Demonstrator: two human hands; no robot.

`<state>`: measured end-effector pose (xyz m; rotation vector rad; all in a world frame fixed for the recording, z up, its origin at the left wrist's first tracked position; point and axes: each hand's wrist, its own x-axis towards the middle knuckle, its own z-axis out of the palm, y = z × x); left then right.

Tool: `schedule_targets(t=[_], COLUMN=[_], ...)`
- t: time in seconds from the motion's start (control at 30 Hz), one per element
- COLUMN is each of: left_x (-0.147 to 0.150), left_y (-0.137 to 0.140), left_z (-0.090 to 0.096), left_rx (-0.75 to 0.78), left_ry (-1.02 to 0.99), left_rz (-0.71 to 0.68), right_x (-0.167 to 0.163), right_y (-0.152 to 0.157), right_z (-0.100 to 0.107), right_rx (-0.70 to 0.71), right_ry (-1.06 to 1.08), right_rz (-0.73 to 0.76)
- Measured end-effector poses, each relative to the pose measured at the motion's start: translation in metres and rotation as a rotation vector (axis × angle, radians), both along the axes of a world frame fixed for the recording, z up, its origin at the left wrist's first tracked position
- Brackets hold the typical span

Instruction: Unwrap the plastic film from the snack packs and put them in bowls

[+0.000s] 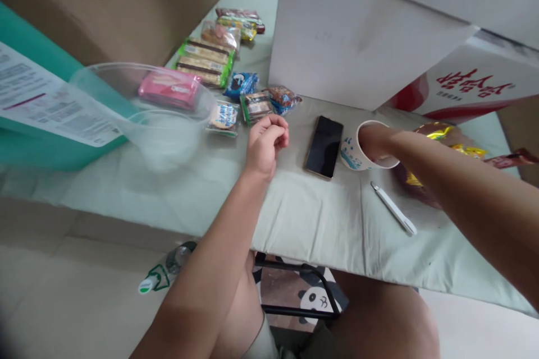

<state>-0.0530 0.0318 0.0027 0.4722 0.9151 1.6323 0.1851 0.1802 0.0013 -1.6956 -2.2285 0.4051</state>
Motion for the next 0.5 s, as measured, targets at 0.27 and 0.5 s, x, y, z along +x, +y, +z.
schedule_targets(t=[0.27,0.5], left_x=[-0.012,-0.014], left_y=[-0.005,-0.006], left_z=[0.007,0.009], left_rx=[-0.001,-0.077], left_ry=[-0.129,-0.145], left_rz=[0.027,0.093], right_x=[-0.029,-0.156], right_y=[-0.003,-0.012], right_z=[0.077,0.097], right_rx=[-0.690,-0.063], right_ry=[-0.525,-0.610], right_rz=[-0.162,0.171])
